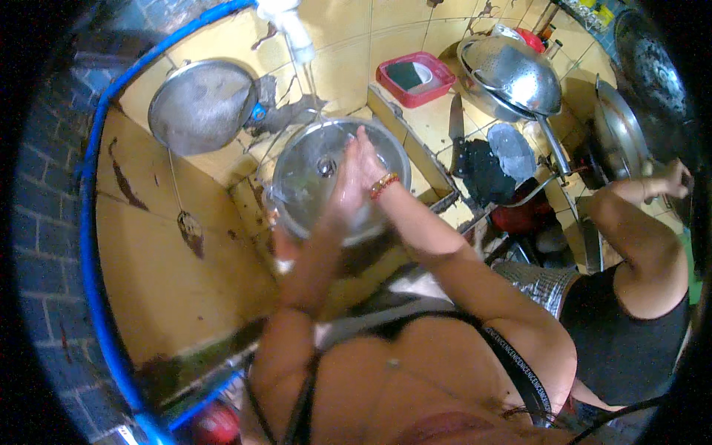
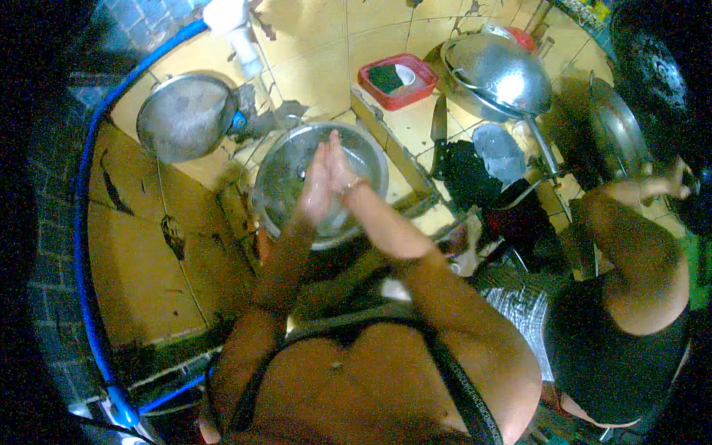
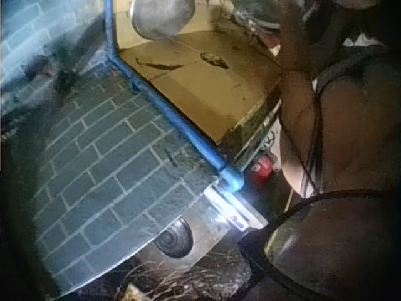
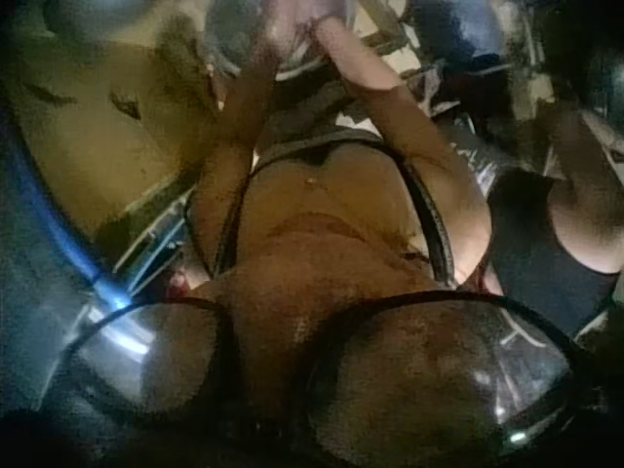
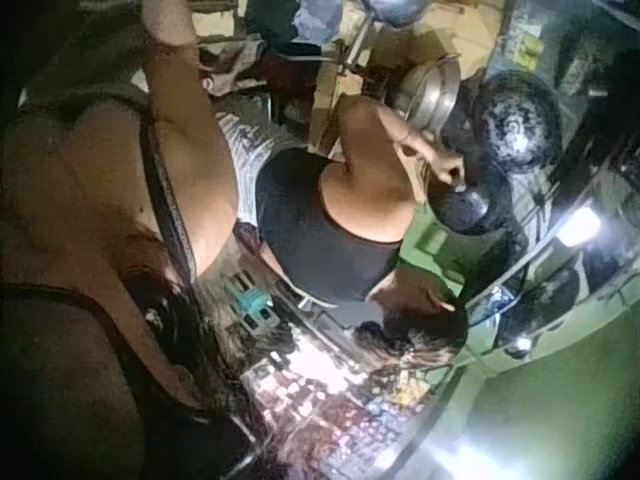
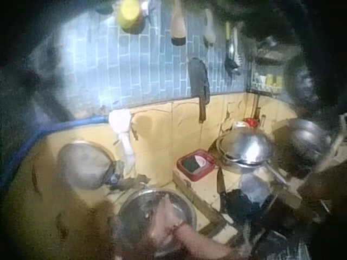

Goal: The person chops green vegetables on a yellow cutting board using a knife. They gather the chopped pieces into a plastic bag and then wash their hands in a sink.

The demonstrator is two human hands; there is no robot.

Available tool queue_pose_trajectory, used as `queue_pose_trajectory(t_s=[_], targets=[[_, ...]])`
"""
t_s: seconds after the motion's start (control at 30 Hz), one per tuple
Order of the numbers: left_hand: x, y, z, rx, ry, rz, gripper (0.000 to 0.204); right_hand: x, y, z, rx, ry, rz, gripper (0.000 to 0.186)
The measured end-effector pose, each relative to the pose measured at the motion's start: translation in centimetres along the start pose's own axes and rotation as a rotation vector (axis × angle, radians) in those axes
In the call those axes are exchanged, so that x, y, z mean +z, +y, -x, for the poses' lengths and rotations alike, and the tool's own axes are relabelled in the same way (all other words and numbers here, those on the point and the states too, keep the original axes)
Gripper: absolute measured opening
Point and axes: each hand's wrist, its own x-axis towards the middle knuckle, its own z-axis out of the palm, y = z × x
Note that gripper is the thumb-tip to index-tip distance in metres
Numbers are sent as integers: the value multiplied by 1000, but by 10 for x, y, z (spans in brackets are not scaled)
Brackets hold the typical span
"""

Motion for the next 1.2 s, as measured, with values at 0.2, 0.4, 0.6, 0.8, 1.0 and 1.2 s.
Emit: queue_pose_trajectory(t_s=[0.2,0.4,0.6,0.8,1.0,1.2], targets=[[-43,-7,-16,39,133,-485,68,21,34,24,-264,-117,182,86],[-69,-50,-87,247,458,-569,78,22,10,11,-195,-161,47,84],[-44,-21,-85,238,575,-1282,76,-10,1,-31,-131,-785,9,86],[-80,29,-62,75,193,-1097,72,22,17,-13,97,-575,-276,104],[-64,-24,-62,530,489,-1377,70,27,5,-19,153,-413,-432,93],[-60,-20,-61,498,408,-555,50,12,24,-11,-139,-594,-239,55]])
